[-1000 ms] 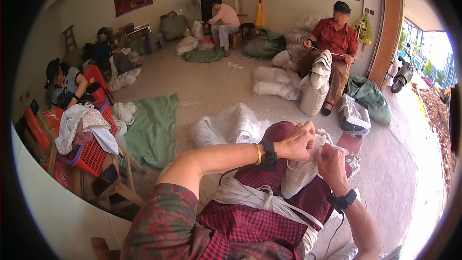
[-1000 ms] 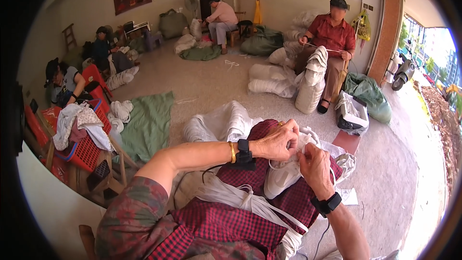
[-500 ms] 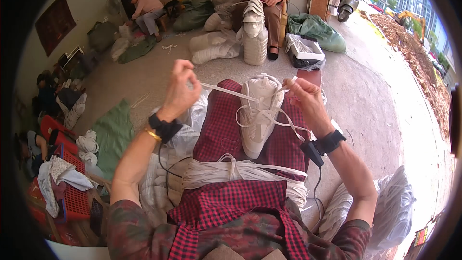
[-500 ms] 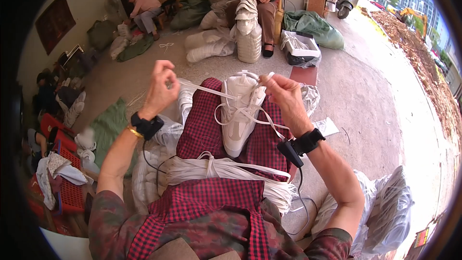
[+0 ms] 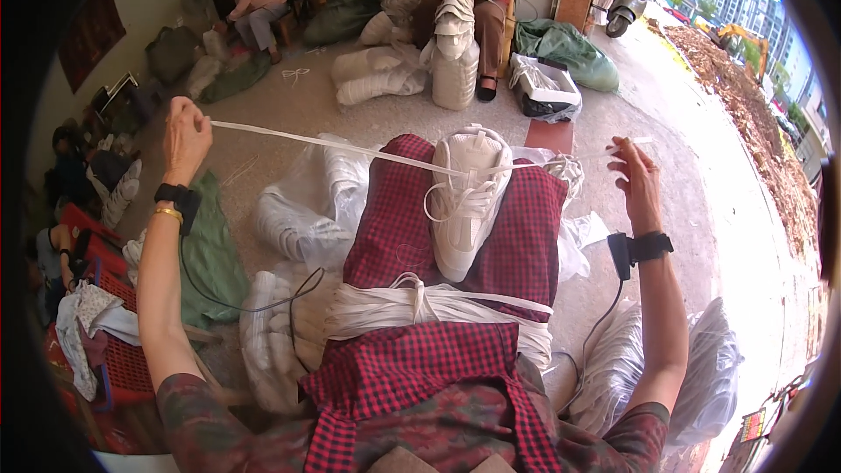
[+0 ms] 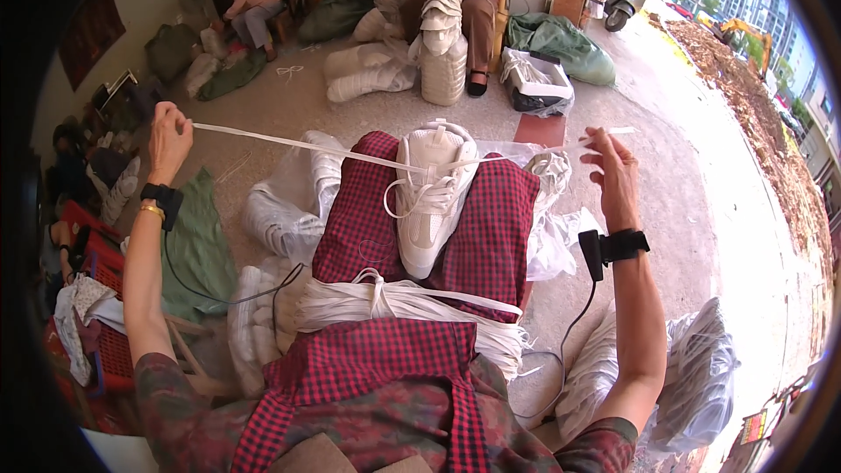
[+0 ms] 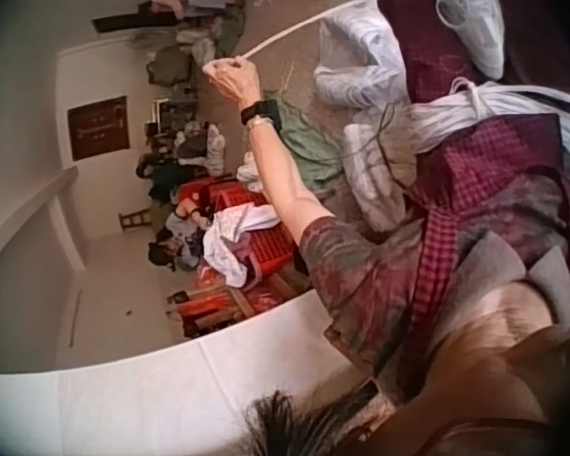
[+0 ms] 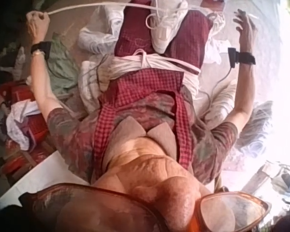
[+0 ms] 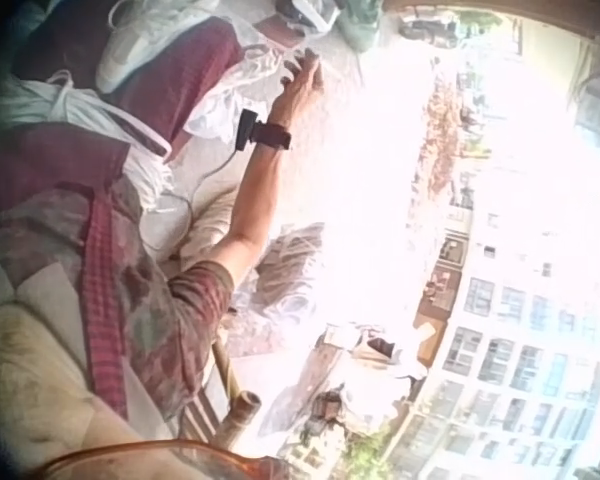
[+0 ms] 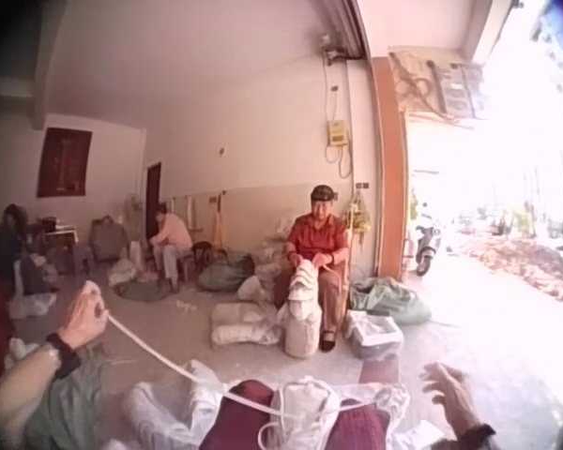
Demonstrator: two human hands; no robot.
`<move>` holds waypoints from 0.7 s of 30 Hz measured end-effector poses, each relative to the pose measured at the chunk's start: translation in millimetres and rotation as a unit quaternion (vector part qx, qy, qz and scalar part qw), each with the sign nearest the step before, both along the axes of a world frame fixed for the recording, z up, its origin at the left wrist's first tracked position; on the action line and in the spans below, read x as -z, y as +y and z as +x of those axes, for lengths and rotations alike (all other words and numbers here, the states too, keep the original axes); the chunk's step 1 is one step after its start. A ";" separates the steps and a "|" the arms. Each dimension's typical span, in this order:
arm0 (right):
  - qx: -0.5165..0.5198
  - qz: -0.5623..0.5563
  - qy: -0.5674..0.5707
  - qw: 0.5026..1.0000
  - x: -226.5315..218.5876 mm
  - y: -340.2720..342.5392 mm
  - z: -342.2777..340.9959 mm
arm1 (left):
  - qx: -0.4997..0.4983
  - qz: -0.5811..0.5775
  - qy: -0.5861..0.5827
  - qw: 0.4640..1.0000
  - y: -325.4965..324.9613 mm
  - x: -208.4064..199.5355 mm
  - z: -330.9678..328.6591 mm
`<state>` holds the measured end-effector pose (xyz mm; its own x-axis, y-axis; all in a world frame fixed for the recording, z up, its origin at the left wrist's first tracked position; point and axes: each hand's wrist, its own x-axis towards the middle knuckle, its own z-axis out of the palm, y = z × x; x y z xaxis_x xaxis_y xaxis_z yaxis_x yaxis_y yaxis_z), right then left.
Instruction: Lacing a white sneaker while sitting in a shoe manufacturing workshop.
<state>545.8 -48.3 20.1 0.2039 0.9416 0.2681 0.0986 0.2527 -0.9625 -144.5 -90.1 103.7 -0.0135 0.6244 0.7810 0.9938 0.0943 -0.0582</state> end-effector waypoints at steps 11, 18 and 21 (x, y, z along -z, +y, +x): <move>-0.149 0.117 -0.378 0.906 -0.4 -37.1 -113.3 | 0.429 -0.185 -0.143 0.872 -7.1 85.6 255.3; -0.203 0.188 -0.408 0.870 3.5 -24.6 -134.8 | 0.438 -0.236 -0.049 0.866 -15.9 99.6 304.1; -0.206 0.219 -0.390 0.870 14.9 -22.1 -135.0 | 0.502 -0.266 -0.165 0.806 2.0 101.6 287.7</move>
<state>410.8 -70.5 5.3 -0.5320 0.6638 0.5257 0.4931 0.7476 -0.4450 143.2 -88.1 2.1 0.5547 0.6953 0.4570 0.5233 -0.7186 0.4580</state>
